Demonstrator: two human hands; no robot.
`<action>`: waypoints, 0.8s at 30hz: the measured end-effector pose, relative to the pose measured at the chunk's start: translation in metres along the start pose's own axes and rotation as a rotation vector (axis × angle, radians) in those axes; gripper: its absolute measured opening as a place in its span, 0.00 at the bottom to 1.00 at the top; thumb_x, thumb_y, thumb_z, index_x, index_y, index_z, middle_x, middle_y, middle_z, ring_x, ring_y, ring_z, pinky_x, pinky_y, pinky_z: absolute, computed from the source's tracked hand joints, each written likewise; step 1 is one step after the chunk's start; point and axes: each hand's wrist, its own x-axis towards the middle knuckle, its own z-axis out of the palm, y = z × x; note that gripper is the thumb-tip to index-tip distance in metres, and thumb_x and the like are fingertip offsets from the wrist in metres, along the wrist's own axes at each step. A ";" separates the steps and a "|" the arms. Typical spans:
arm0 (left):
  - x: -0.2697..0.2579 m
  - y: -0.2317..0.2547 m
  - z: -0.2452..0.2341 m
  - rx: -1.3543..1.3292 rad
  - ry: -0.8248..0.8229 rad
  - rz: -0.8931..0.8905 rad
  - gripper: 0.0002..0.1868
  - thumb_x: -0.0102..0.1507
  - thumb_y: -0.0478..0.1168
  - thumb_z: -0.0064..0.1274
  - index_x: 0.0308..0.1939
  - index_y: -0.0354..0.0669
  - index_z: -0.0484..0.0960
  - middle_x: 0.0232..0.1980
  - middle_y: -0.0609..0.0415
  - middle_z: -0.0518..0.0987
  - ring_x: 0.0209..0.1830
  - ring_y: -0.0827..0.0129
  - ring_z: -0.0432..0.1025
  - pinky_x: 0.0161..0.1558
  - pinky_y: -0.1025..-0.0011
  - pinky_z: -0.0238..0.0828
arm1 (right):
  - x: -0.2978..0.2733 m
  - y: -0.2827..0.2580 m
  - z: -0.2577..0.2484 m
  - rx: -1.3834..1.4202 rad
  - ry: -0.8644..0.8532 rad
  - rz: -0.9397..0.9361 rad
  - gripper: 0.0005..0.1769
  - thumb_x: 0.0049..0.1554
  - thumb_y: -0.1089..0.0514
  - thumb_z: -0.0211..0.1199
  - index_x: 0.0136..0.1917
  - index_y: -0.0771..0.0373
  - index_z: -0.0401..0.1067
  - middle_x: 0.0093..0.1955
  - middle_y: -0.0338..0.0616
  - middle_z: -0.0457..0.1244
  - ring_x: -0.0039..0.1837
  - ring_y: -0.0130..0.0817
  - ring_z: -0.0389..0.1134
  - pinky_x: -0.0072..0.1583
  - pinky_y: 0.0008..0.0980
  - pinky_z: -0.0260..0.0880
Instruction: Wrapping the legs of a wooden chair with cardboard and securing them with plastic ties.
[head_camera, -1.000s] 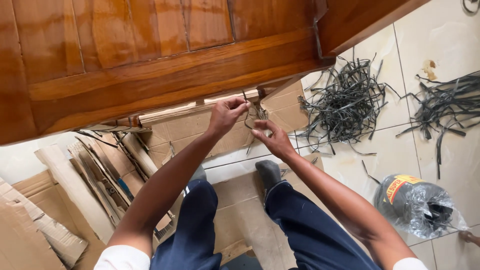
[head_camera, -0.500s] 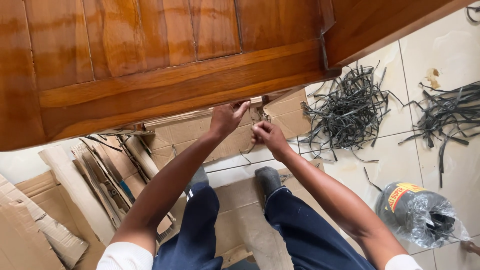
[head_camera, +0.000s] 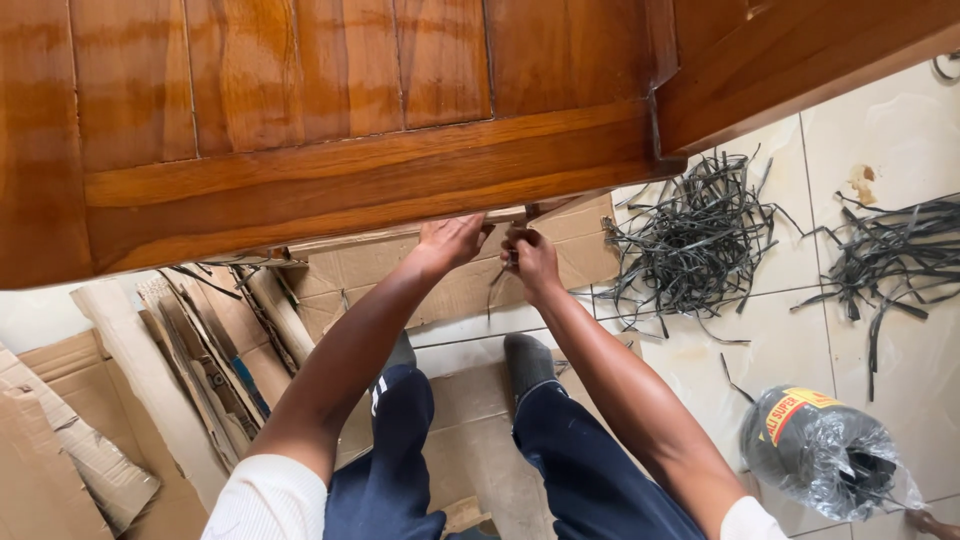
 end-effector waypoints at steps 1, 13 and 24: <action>0.000 0.001 0.002 0.002 0.000 0.000 0.19 0.68 0.53 0.45 0.58 0.54 0.77 0.58 0.48 0.81 0.58 0.53 0.75 0.53 0.47 0.71 | 0.005 0.000 0.001 0.002 -0.001 -0.001 0.09 0.62 0.61 0.51 0.51 0.59 0.72 0.42 0.40 0.66 0.40 0.27 0.68 0.42 0.30 0.71; 0.016 0.006 -0.022 -0.194 0.027 -0.061 0.28 0.64 0.58 0.43 0.56 0.41 0.80 0.56 0.40 0.81 0.56 0.49 0.75 0.56 0.51 0.70 | -0.011 -0.022 0.023 0.377 -0.210 0.136 0.08 0.64 0.62 0.53 0.56 0.55 0.69 0.46 0.36 0.65 0.43 0.25 0.65 0.41 0.27 0.65; 0.077 -0.027 0.035 -0.125 0.144 -0.112 0.40 0.65 0.72 0.36 0.73 0.55 0.66 0.76 0.49 0.63 0.74 0.51 0.57 0.69 0.50 0.52 | 0.009 0.002 0.015 0.407 -0.303 0.259 0.05 0.67 0.58 0.50 0.56 0.56 0.65 0.45 0.35 0.63 0.39 0.22 0.59 0.37 0.24 0.58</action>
